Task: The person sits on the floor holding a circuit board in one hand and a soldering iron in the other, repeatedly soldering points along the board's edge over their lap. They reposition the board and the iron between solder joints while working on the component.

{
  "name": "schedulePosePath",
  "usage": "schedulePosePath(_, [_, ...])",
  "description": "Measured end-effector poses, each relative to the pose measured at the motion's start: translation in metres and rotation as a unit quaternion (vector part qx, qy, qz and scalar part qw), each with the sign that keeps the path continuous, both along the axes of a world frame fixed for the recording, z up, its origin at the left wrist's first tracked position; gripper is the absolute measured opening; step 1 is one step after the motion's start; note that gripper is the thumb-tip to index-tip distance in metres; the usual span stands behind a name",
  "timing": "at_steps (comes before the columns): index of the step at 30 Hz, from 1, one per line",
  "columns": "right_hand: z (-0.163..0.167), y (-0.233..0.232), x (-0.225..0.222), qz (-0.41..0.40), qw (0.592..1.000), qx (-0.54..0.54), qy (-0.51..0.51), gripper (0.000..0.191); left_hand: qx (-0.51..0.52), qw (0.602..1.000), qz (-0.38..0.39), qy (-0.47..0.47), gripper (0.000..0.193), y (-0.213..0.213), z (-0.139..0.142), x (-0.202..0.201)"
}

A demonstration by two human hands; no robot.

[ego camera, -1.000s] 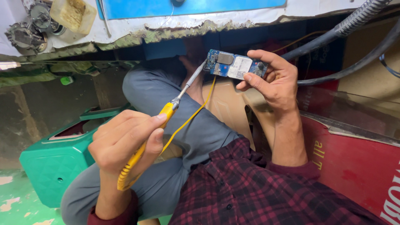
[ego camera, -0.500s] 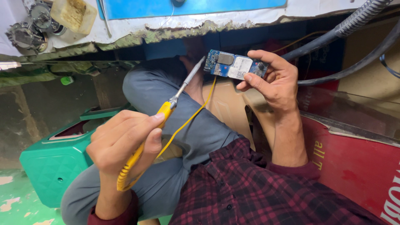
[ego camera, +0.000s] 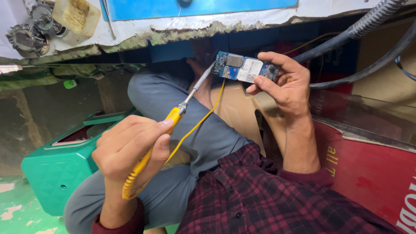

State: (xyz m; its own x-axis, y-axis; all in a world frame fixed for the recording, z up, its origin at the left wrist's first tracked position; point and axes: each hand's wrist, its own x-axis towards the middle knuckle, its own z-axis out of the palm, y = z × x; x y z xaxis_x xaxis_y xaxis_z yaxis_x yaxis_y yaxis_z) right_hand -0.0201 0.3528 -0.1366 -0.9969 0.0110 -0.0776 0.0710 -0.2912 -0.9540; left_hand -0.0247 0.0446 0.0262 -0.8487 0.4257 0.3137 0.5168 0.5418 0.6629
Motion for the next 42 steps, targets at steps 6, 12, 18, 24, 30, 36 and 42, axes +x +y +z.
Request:
schedulePosePath(6, [-0.0003,0.0004,0.0001,0.0,1.0,0.002,-0.002,0.042,0.004,1.0,-0.001,0.009,0.014,0.0001,-0.0023,-0.0007])
schedulePosePath(12, [-0.0004,0.0005,0.0002,-0.002,1.0,0.005,-0.005,0.041,-0.001,1.0,-0.002,0.003,0.015,-0.0004,-0.002,-0.0006])
schedulePosePath(18, [-0.0005,0.0003,-0.0004,0.0,1.0,0.003,-0.007,0.041,-0.006,1.0,0.002,-0.002,0.018,0.0002,0.0016,0.0003])
schedulePosePath(24, [-0.0004,0.0004,0.0003,0.0,1.0,-0.003,-0.002,0.041,0.001,1.0,0.008,-0.011,0.02,0.0007,0.006,0.0014])
schedulePosePath(30, [-0.0017,0.001,-0.0011,0.002,1.0,-0.002,-0.001,0.041,0.004,1.0,-0.012,0.001,0.017,0.0024,-0.0001,-0.0018])
schedulePosePath(36, [-0.0025,0.0012,-0.0003,0.003,1.0,0.0,0.001,0.041,-0.004,1.0,-0.005,-0.001,0.017,0.001,0.0007,0.0008])
schedulePosePath(42, [-0.0024,0.0014,-0.0004,0.0,1.0,0.002,-0.001,0.042,-0.002,1.0,-0.012,0.004,0.016,0.0011,-0.0004,0.0002])
